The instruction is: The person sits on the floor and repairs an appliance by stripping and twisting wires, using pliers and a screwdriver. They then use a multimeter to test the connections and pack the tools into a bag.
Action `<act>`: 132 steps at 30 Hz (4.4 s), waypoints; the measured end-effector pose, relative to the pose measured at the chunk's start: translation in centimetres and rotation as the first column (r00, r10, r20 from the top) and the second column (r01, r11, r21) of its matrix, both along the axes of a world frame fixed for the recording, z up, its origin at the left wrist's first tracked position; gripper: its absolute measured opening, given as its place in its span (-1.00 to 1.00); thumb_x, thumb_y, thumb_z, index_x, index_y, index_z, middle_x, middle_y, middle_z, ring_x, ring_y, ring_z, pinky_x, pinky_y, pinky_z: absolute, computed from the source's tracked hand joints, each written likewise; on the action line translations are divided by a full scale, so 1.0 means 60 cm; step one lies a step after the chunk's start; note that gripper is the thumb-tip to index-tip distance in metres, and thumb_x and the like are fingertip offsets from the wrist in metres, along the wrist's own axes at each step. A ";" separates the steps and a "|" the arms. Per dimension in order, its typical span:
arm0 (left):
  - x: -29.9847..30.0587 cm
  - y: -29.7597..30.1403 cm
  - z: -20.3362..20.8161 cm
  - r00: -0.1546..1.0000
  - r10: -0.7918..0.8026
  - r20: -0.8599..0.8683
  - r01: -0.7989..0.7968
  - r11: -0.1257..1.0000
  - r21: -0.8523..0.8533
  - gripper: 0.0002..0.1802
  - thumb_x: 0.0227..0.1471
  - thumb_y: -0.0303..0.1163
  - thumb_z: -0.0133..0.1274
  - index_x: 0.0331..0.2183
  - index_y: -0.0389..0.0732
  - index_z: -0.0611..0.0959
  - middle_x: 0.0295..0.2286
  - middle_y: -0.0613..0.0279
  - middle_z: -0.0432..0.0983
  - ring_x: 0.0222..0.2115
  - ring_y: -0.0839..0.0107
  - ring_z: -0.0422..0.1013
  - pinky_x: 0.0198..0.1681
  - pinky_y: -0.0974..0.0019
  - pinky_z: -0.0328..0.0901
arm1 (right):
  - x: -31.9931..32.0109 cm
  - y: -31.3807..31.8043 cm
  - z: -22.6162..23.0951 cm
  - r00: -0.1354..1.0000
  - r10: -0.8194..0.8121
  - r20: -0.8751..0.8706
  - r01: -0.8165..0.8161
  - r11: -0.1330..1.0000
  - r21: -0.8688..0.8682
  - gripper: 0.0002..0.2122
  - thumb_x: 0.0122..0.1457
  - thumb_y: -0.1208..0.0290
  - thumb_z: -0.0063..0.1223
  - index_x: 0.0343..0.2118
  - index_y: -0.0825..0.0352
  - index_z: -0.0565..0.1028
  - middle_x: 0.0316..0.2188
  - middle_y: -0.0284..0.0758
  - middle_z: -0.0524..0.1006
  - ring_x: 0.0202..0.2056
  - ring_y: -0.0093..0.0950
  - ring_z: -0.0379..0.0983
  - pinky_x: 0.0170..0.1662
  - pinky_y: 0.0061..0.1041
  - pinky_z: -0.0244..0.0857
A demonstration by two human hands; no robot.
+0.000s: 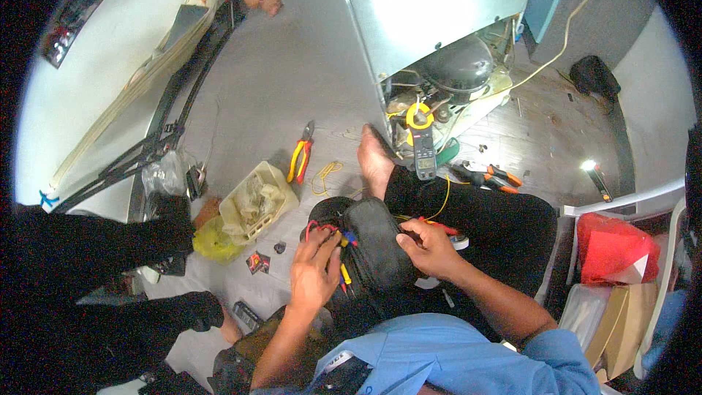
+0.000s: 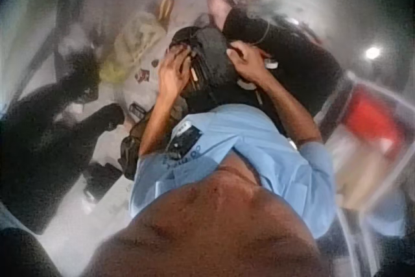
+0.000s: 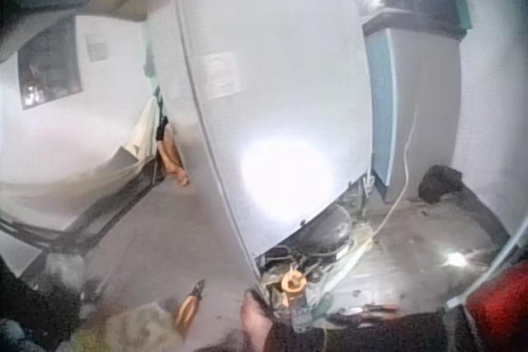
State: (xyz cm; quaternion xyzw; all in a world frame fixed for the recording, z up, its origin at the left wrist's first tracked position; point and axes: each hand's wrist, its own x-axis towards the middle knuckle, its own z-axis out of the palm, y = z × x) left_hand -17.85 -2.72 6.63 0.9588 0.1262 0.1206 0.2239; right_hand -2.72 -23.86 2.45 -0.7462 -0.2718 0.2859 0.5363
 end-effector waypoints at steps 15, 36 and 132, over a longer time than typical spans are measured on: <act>0.014 -0.014 0.060 0.979 0.086 0.187 -0.093 0.995 0.028 -0.82 -0.04 -0.39 0.21 -0.31 -0.16 0.71 0.20 -0.22 0.18 0.24 -0.16 0.11 0.27 -0.34 -0.20 | 0.177 0.047 -0.024 0.700 -0.444 0.559 0.624 0.761 -0.176 -0.43 0.05 0.04 0.24 -0.19 0.54 0.35 -0.22 0.10 0.39 -0.18 0.07 0.39 -0.08 -0.08 0.32; -0.022 -0.014 -0.001 0.924 0.111 0.367 -0.047 0.983 -0.179 -0.84 -0.06 -0.48 0.21 -0.33 -0.23 0.66 0.06 -0.23 0.36 0.05 -0.11 0.33 0.12 -0.01 0.22 | 0.229 0.157 -0.106 0.455 -0.509 0.731 0.829 0.543 -0.138 -0.41 -0.04 0.01 0.27 -0.24 0.52 0.36 -0.21 -0.02 0.36 -0.11 -0.04 0.35 -0.07 -0.09 0.30; -0.001 -0.032 0.006 0.972 0.227 -0.051 0.032 -0.348 -0.937 -0.38 0.19 -0.13 0.01 0.19 -0.15 0.28 0.05 0.10 0.40 0.05 0.14 0.38 0.15 0.03 0.29 | -0.047 0.076 0.149 0.949 0.304 0.087 -0.316 0.920 0.233 -0.09 -0.04 0.14 0.39 0.28 0.34 0.05 0.30 -0.01 0.00 0.34 -0.06 -0.04 0.27 -0.09 0.11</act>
